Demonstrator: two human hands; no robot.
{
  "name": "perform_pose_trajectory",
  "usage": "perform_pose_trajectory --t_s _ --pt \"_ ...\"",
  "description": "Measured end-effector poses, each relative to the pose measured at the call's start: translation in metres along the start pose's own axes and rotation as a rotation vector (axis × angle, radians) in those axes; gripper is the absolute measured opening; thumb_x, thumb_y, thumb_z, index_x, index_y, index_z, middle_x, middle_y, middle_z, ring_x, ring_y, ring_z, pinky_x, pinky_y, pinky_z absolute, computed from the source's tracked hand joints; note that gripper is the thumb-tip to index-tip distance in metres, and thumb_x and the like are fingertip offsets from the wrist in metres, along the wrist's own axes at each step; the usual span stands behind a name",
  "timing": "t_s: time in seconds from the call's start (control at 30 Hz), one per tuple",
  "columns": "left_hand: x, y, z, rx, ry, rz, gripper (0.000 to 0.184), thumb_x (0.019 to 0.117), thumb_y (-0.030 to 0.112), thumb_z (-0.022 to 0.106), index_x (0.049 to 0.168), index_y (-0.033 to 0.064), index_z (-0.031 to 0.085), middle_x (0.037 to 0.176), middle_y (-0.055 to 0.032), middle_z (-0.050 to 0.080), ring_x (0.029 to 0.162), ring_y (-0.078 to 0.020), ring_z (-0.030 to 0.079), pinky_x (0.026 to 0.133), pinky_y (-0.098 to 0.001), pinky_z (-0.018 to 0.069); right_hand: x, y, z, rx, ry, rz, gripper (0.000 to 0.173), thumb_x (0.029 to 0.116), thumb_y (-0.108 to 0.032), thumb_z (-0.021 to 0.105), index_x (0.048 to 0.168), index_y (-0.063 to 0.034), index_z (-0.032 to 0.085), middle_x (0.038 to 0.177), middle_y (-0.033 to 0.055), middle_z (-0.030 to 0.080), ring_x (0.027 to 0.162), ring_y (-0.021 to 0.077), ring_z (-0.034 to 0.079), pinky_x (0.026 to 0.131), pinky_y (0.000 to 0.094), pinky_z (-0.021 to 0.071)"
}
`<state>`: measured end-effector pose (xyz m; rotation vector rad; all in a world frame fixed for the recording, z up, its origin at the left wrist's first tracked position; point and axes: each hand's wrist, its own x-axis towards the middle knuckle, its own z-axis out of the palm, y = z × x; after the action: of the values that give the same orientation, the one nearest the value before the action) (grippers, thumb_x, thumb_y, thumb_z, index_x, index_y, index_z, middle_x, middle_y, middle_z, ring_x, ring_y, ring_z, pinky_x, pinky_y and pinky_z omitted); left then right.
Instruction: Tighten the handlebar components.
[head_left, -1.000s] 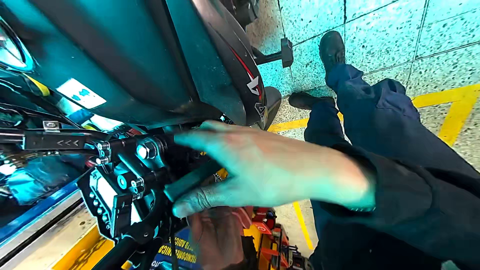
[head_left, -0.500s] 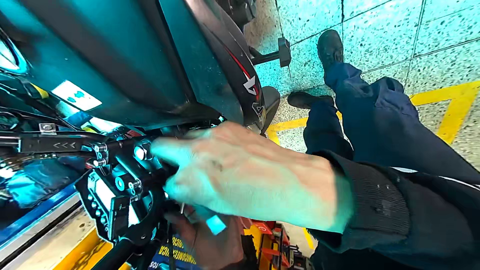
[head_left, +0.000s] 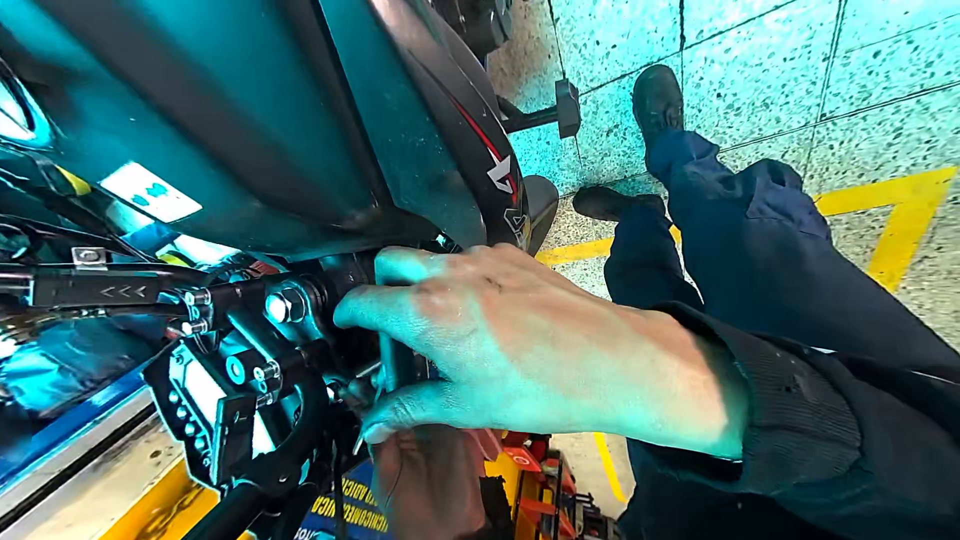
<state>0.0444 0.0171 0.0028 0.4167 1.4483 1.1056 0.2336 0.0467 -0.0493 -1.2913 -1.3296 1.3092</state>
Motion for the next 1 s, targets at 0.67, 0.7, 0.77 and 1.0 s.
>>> perform_pose_trajectory --t_s 0.67,0.7,0.77,1.0 --pt "0.006 -0.004 0.000 -0.011 0.010 -0.024 0.023 0.1071 0.019 0.048 0.107 0.0094 0.069 0.094 -0.0034 0.073 0.095 -0.0130 0.073 0.090 -0.0300 0.0596 0.001 0.007 -0.008 0.208 -0.157 0.321 0.047 0.0904 -0.056 0.071 0.115 -0.0157 0.070 0.079 -0.0079 0.065 0.071 0.0053 0.062 0.065 0.0294 0.0527" --pt "0.006 -0.003 0.000 -0.010 0.006 -0.024 0.022 0.1073 0.019 0.048 0.107 0.0097 0.068 0.094 -0.0030 0.073 0.095 -0.0123 0.072 0.090 -0.0294 0.0594 0.000 0.008 -0.008 0.220 -0.156 0.326 0.049 0.0901 -0.055 0.072 0.117 -0.0150 0.070 0.080 -0.0076 0.067 0.073 0.0051 0.063 0.066 0.0295 0.0537" --pt "0.006 -0.003 0.000 -0.004 0.017 -0.021 0.024 0.1076 0.019 0.047 0.104 0.0089 0.068 0.090 -0.0030 0.072 0.092 -0.0121 0.073 0.087 -0.0286 0.0601 0.000 0.007 -0.008 0.234 -0.165 0.346 0.053 0.0900 -0.055 0.073 0.124 -0.0139 0.069 0.086 -0.0067 0.070 0.078 0.0054 0.065 0.071 0.0304 0.0557" --pt "0.006 -0.002 0.000 -0.009 0.034 -0.023 0.024 0.1080 0.019 0.045 0.105 0.0105 0.067 0.089 -0.0026 0.072 0.089 -0.0123 0.073 0.086 -0.0289 0.0607 0.000 0.006 -0.007 0.237 -0.168 0.344 0.052 0.0897 -0.053 0.074 0.124 -0.0140 0.069 0.087 -0.0067 0.070 0.078 0.0055 0.065 0.070 0.0296 0.0551"
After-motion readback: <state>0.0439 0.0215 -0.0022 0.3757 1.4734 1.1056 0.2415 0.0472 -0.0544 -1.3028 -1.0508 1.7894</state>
